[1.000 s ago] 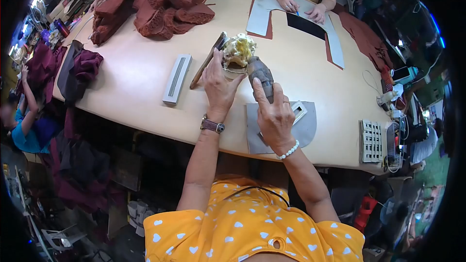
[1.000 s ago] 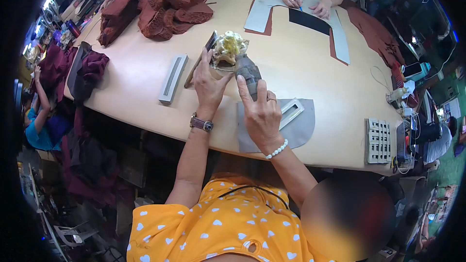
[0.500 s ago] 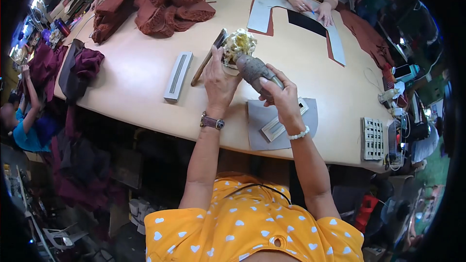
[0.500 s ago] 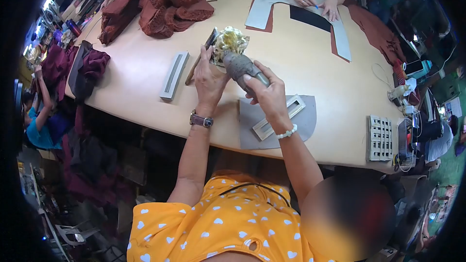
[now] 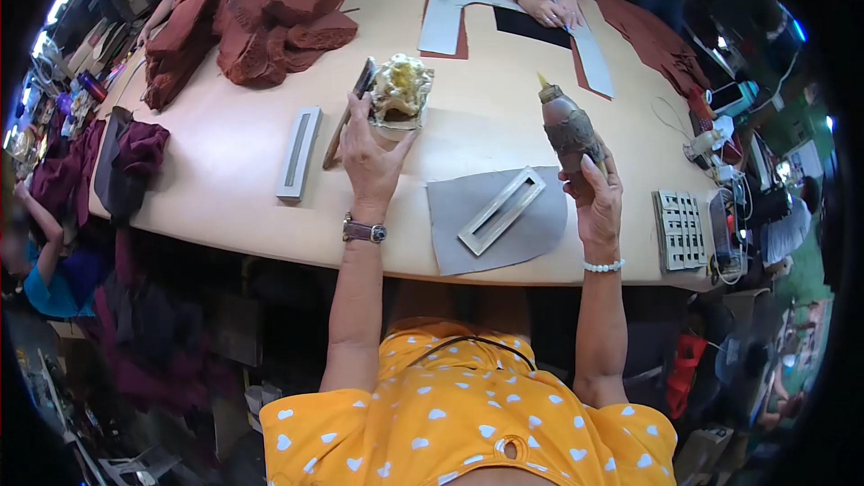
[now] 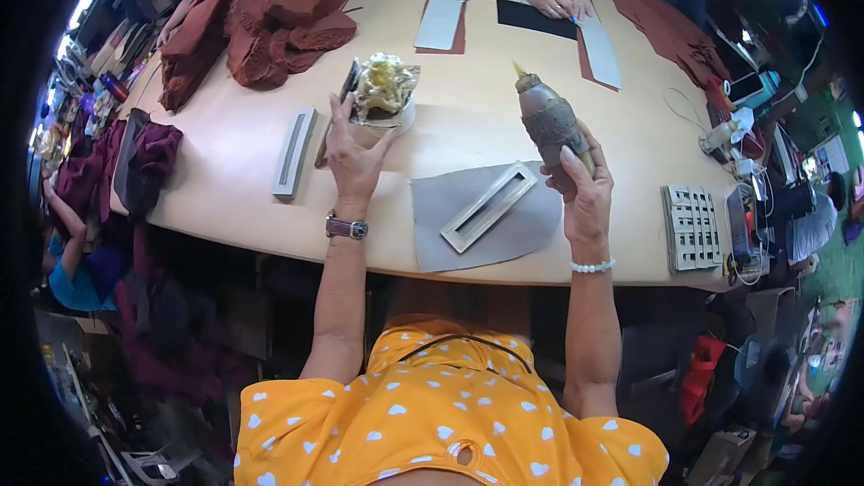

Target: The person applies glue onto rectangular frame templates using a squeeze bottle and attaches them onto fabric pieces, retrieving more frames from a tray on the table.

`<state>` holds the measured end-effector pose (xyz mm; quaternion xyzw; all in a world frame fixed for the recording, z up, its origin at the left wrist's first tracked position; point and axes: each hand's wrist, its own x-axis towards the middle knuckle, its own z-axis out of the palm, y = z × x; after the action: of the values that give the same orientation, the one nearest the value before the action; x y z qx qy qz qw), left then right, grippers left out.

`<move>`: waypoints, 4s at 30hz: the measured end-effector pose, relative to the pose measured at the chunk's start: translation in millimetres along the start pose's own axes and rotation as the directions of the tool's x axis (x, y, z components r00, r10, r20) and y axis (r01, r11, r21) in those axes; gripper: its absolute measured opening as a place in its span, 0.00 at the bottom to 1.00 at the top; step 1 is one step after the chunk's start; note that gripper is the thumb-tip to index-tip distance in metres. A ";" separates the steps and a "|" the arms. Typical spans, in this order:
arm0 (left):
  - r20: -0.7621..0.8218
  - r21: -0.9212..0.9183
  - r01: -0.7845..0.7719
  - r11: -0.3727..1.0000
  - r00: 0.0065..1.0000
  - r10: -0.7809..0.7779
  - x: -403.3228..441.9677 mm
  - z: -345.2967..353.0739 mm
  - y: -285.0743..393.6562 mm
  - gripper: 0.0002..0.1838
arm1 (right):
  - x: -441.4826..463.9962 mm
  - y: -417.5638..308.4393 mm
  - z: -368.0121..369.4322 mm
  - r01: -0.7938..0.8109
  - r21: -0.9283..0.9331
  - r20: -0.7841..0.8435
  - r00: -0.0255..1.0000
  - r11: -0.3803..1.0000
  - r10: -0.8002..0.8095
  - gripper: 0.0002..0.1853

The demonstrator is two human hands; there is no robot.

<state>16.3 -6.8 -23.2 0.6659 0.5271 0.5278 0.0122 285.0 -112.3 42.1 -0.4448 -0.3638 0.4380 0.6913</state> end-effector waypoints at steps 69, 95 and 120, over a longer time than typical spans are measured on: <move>0.417 -0.080 0.127 0.989 0.905 -0.083 -134.2 -33.1 93.2 0.46 | -31.6 -80.4 -310.6 -0.026 -0.299 -0.731 0.649 0.954 -0.211 0.12; 0.313 -0.587 -0.160 0.794 0.859 0.405 -70.4 -83.7 172.7 0.31 | -73.0 -4.3 -140.9 -0.006 -0.702 -0.529 0.674 0.712 -0.516 0.15; -0.248 -0.728 -0.445 0.521 0.880 0.404 -33.4 -111.9 235.2 0.08 | -68.2 17.2 -67.8 0.144 -0.859 -0.173 0.820 0.491 -0.545 0.16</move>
<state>102.1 -195.6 138.0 0.6911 0.0738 0.7027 0.1522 316.7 -192.0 -4.7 -0.7103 -0.4471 -0.0410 0.5422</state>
